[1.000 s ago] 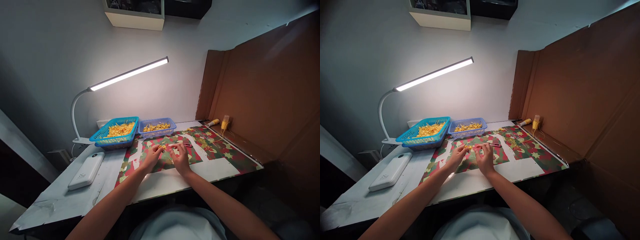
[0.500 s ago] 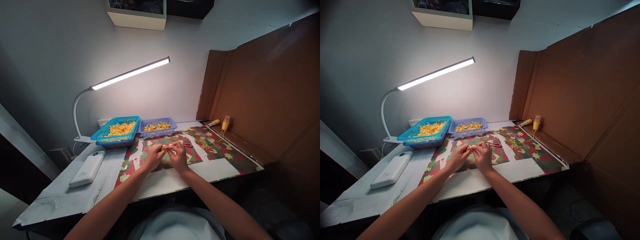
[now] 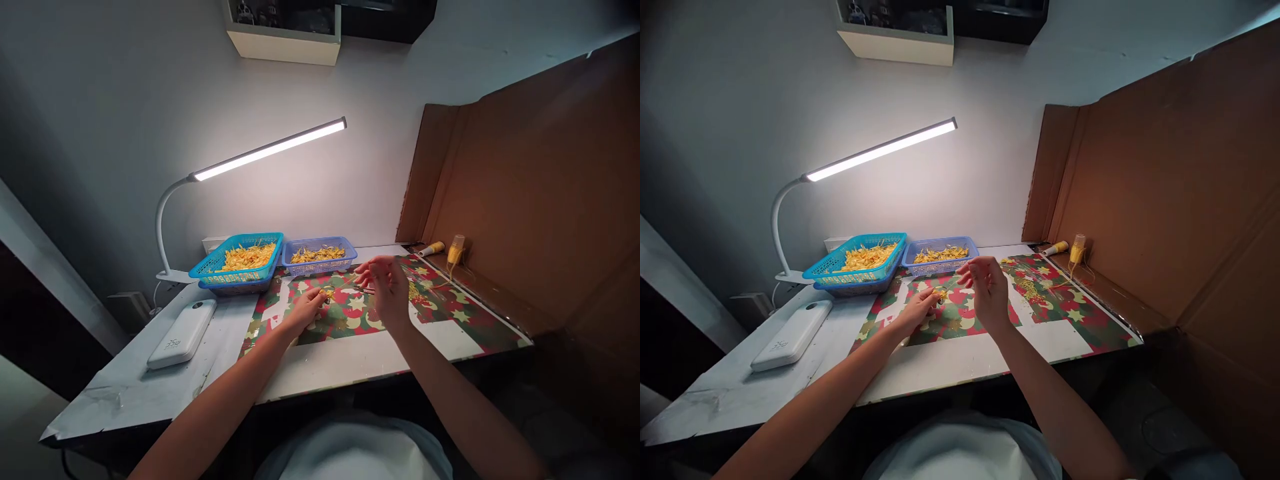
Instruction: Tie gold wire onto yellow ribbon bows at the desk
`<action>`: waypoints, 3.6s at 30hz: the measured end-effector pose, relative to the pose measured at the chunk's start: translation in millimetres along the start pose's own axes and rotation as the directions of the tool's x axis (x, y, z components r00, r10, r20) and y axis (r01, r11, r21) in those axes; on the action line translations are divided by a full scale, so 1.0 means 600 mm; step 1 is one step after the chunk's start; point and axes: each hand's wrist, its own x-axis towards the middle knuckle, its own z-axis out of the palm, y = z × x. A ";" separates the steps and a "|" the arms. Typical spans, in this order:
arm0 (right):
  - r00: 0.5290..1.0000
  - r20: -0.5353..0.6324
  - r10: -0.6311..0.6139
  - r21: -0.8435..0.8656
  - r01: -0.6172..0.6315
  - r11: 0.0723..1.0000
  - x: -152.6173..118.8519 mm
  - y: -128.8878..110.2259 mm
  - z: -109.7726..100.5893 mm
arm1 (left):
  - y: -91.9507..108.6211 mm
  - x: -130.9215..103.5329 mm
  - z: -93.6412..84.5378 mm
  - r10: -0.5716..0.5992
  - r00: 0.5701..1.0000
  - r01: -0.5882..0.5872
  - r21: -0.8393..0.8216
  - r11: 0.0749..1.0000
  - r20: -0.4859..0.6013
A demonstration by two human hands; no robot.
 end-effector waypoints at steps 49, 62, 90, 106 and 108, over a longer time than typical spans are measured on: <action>0.934 -0.357 -0.012 0.282 0.121 0.952 0.135 -0.022 -0.122 | -0.007 -0.003 -0.009 0.021 0.898 0.239 -0.527 0.816 0.440; 0.945 -0.327 -0.007 0.238 0.089 0.967 0.140 -0.018 -0.105 | 0.006 -0.008 0.004 0.080 0.946 -0.079 -0.018 0.997 0.315; 0.870 0.229 0.436 0.015 -0.451 0.892 -0.036 0.010 -0.081 | -0.004 -0.003 0.008 0.189 0.980 -0.179 -0.134 0.975 0.065; 0.904 0.422 0.066 -0.462 0.152 0.874 -0.053 0.123 -0.024 | 0.011 -0.021 0.017 0.268 0.961 -0.264 -0.059 0.963 0.071; 0.882 0.469 0.047 -0.472 0.206 0.857 -0.047 0.123 -0.029 | 0.013 -0.023 0.017 0.262 0.962 -0.258 -0.056 0.965 0.078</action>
